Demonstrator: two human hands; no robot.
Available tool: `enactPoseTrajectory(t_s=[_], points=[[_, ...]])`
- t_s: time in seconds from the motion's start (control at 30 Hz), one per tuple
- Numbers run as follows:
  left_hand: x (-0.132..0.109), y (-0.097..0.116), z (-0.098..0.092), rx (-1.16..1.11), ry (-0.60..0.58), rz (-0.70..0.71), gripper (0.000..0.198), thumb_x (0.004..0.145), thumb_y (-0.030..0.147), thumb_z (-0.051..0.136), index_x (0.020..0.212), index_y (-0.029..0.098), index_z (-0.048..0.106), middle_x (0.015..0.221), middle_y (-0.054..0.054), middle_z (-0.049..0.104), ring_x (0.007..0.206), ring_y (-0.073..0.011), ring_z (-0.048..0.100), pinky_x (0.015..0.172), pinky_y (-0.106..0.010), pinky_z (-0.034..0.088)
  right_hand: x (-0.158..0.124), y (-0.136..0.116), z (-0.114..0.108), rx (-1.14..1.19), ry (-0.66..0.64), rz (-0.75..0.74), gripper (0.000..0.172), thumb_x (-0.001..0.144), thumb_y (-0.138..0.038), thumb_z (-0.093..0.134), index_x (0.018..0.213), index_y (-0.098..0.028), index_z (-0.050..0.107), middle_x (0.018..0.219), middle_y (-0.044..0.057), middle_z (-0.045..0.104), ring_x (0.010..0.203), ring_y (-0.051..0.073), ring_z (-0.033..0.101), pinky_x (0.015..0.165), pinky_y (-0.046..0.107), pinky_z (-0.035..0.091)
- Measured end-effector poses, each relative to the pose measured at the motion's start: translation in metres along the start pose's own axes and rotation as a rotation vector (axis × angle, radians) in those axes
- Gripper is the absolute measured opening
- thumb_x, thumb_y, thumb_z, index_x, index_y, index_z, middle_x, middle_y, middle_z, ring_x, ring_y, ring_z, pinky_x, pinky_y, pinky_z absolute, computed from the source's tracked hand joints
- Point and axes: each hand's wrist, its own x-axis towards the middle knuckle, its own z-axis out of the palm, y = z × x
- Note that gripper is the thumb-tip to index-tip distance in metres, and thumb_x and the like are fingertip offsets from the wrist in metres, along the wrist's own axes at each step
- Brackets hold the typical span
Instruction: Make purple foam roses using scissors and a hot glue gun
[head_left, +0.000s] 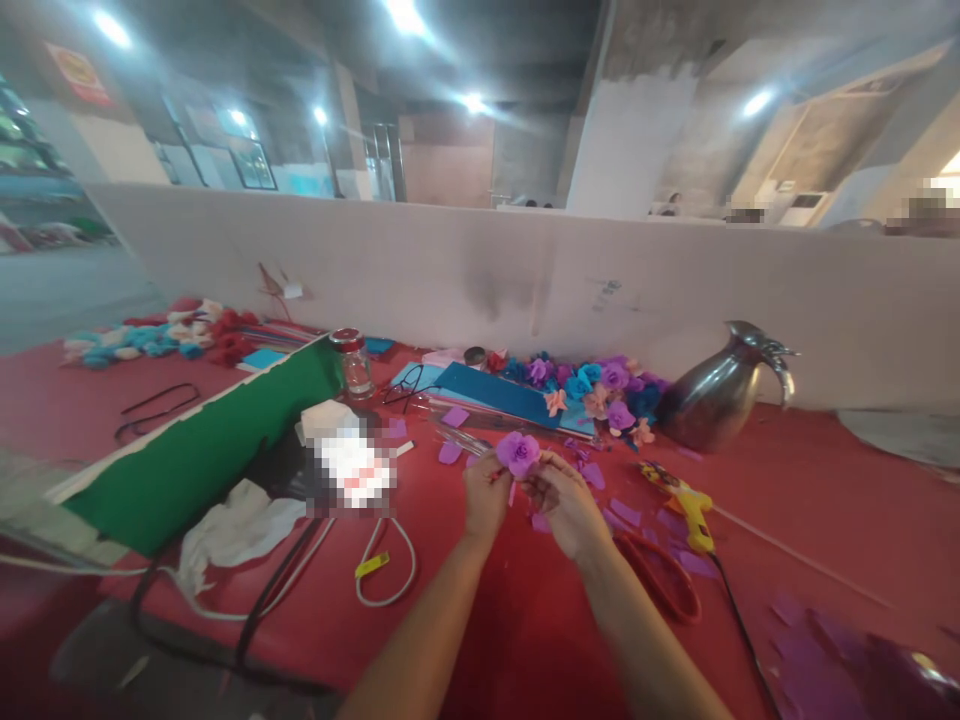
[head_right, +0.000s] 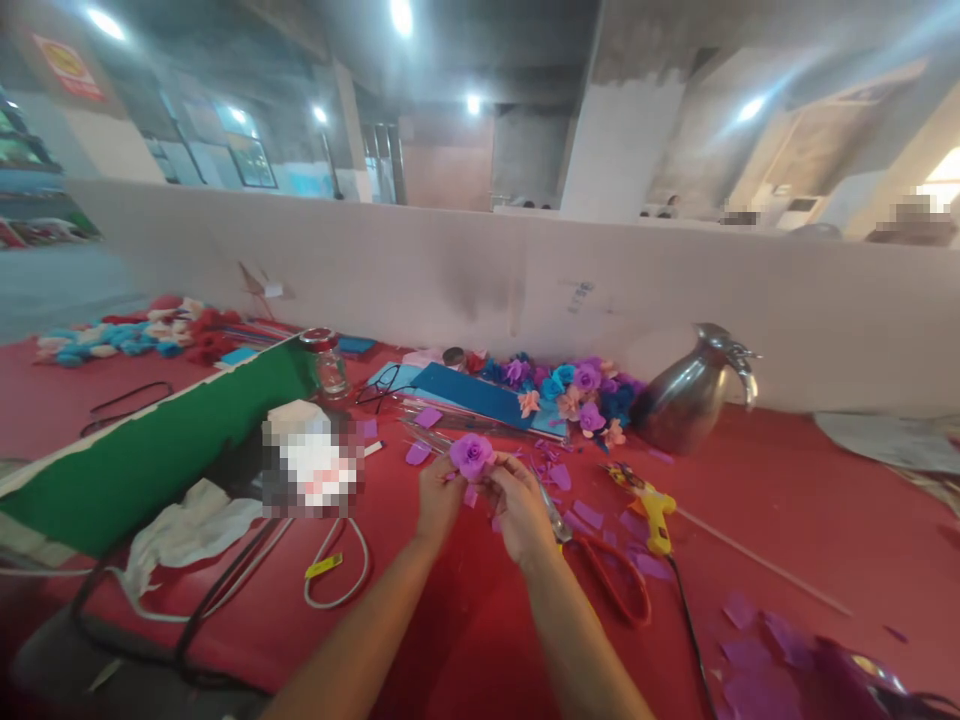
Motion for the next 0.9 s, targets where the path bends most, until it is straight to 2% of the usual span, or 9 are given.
enactPoseTrajectory(t_s=[0.1,0.2,0.37,0.47,0.7,0.9], points=[[0.007,-0.008,0.001,-0.013,0.006,-0.023,0.016,0.068,0.021,0.057,0.053,0.016,0.061,0.056,0.002,0.055,0.057,-0.0124,0.048,0.056,-0.022,0.039,0.006,0.001,-0.007,0.013,-0.02,0.022,0.017,0.063,-0.026,0.075,0.074,-0.019,0.064,0.067,-0.001,0.068,0.061,0.013,0.063,0.059,0.022,0.048],[0.009,-0.013,0.001,-0.045,0.008,-0.045,0.015,0.069,0.021,0.057,0.056,0.017,0.063,0.059,0.002,0.059,0.06,-0.0136,0.051,0.059,-0.023,0.042,0.006,0.003,-0.015,0.001,-0.037,0.042,0.017,0.068,-0.031,0.073,0.078,-0.02,0.064,0.069,-0.001,0.069,0.063,0.013,0.064,0.06,0.022,0.047],[0.009,-0.01,0.001,-0.047,-0.022,-0.05,0.013,0.068,0.025,0.058,0.062,0.017,0.067,0.069,-0.001,0.066,0.067,-0.017,0.057,0.064,-0.027,0.045,0.002,0.005,-0.02,-0.017,-0.033,0.054,0.018,0.072,-0.035,0.069,0.08,-0.019,0.065,0.072,0.001,0.068,0.065,0.013,0.062,0.059,0.022,0.045],[0.008,-0.01,0.002,-0.047,-0.052,-0.036,0.014,0.068,0.025,0.06,0.057,0.018,0.065,0.066,0.0,0.065,0.066,-0.0164,0.057,0.064,-0.026,0.045,0.001,0.005,-0.019,-0.033,-0.038,0.048,0.017,0.071,-0.034,0.07,0.077,-0.019,0.065,0.071,0.001,0.068,0.064,0.013,0.061,0.059,0.023,0.045],[0.005,-0.017,0.004,-0.141,-0.001,-0.2,0.023,0.069,0.023,0.059,0.048,0.015,0.057,0.048,0.004,0.05,0.049,-0.0096,0.041,0.05,-0.023,0.035,0.002,0.006,-0.022,-0.106,0.141,-0.067,0.022,0.071,-0.04,0.067,0.071,-0.019,0.063,0.063,0.0,0.062,0.058,0.013,0.054,0.057,0.025,0.042],[0.004,-0.009,0.009,-0.419,-0.065,-0.404,0.015,0.064,0.026,0.069,0.057,0.014,0.065,0.05,0.003,0.053,0.045,-0.0074,0.039,0.045,-0.022,0.033,0.003,0.001,-0.027,-0.258,0.336,-0.235,0.032,0.073,-0.042,0.066,0.056,-0.019,0.052,0.051,-0.005,0.044,0.049,0.01,0.039,0.051,0.023,0.033]])
